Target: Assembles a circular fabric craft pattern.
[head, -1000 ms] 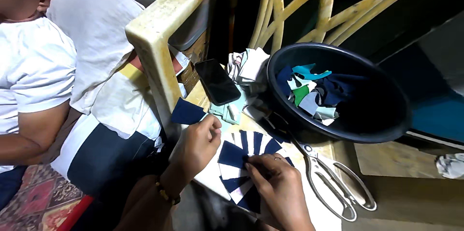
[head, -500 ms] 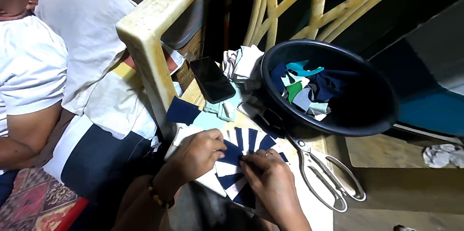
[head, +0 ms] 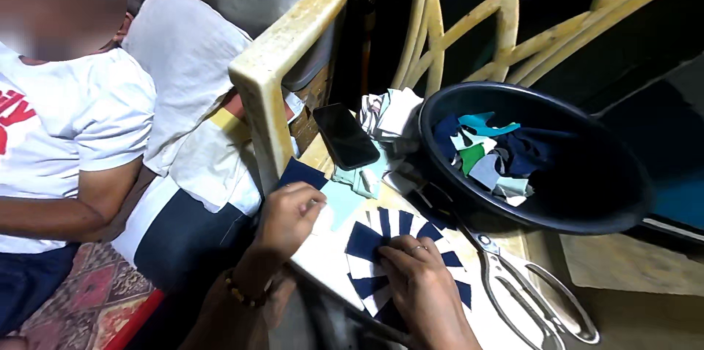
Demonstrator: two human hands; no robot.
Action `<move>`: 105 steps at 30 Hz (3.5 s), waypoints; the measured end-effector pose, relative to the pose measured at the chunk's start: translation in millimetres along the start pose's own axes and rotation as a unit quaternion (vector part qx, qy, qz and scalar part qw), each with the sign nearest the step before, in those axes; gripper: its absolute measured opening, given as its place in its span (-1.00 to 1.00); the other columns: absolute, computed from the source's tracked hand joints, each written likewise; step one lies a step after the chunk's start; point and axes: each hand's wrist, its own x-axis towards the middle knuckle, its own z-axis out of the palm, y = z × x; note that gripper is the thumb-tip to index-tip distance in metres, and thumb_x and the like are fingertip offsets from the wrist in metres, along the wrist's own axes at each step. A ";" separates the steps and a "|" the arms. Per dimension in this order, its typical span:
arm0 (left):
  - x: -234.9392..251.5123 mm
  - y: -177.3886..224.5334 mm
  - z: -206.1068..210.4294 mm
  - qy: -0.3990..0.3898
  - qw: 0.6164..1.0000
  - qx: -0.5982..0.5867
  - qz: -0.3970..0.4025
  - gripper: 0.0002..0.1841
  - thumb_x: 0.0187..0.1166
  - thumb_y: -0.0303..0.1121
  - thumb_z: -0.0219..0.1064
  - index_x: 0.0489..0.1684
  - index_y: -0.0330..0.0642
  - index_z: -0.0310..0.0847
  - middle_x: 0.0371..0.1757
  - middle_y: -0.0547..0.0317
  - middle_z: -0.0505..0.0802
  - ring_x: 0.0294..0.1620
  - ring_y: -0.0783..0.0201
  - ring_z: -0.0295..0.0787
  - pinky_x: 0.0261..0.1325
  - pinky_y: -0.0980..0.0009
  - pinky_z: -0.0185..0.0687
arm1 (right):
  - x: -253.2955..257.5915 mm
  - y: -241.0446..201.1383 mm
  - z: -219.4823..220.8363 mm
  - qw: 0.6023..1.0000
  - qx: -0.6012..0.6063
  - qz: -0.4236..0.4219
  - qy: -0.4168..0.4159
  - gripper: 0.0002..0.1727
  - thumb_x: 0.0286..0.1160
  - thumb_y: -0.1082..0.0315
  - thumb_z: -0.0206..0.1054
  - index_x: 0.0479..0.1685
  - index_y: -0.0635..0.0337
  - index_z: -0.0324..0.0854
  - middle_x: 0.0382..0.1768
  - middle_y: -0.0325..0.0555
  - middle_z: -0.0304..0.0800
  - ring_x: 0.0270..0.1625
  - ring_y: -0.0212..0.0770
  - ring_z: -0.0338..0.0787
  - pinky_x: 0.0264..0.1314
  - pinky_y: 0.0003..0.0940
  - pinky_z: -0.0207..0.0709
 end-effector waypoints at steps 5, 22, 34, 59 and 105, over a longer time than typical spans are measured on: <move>-4.2 -11.5 -21.8 -0.039 0.996 -0.003 -0.086 -0.89 0.29 -0.43 0.52 -0.30 -0.24 0.85 -0.35 0.21 0.82 -0.41 0.54 0.53 -0.34 0.62 0.40 | 0.0 1.5 -1.3 1.000 0.000 -0.001 -0.009 -0.76 0.17 0.47 0.28 -0.38 0.21 0.90 -0.26 -0.04 0.86 -0.16 0.04 0.76 -0.16 -0.18 0.63; -14.1 -14.4 -3.2 -0.008 0.995 0.046 0.094 -0.83 0.37 -0.35 0.32 -0.40 -0.18 0.83 -0.36 0.18 0.91 -0.24 0.36 0.80 -0.06 0.46 0.65 | -2.4 0.6 3.5 0.998 -0.018 -0.027 0.048 -0.84 0.16 0.49 0.34 -0.45 0.16 0.87 -0.32 -0.10 0.85 -0.16 -0.03 0.79 -0.12 -0.27 0.68; -21.9 35.2 7.2 -0.098 0.897 -0.418 -0.107 -0.72 0.15 -0.72 0.51 -0.23 -0.20 0.74 -0.27 0.42 0.90 -0.32 0.58 0.83 -0.18 0.61 0.81 | -0.4 -43.5 -13.4 0.826 0.520 0.208 0.065 -0.39 0.05 0.76 0.46 0.27 0.45 0.48 -0.28 -0.31 0.88 -0.29 -0.52 0.84 -0.22 -0.63 0.74; -10.0 -9.1 -27.3 -0.212 0.867 -0.424 -0.152 -0.78 0.21 -0.61 0.53 -0.40 -0.01 0.71 -0.37 0.46 0.88 -0.38 0.62 0.79 -0.29 0.67 0.70 | -20.5 -67.7 -11.1 0.868 0.467 0.161 -0.044 -0.95 0.44 0.68 0.22 -0.29 0.41 0.55 -0.48 -0.13 0.77 -0.46 -0.50 0.76 -0.33 -0.58 0.68; -14.0 38.7 33.4 -0.118 0.911 -0.380 -0.106 -0.90 0.47 -0.67 0.26 -0.33 -0.40 0.71 -0.15 0.19 0.83 -0.24 0.54 0.80 -0.12 0.59 0.80 | -7.4 -13.2 -35.6 0.864 0.458 0.203 0.053 -0.58 0.03 0.73 0.44 0.02 0.37 0.73 -0.15 -0.30 0.92 -0.19 -0.53 0.87 -0.09 -0.61 0.79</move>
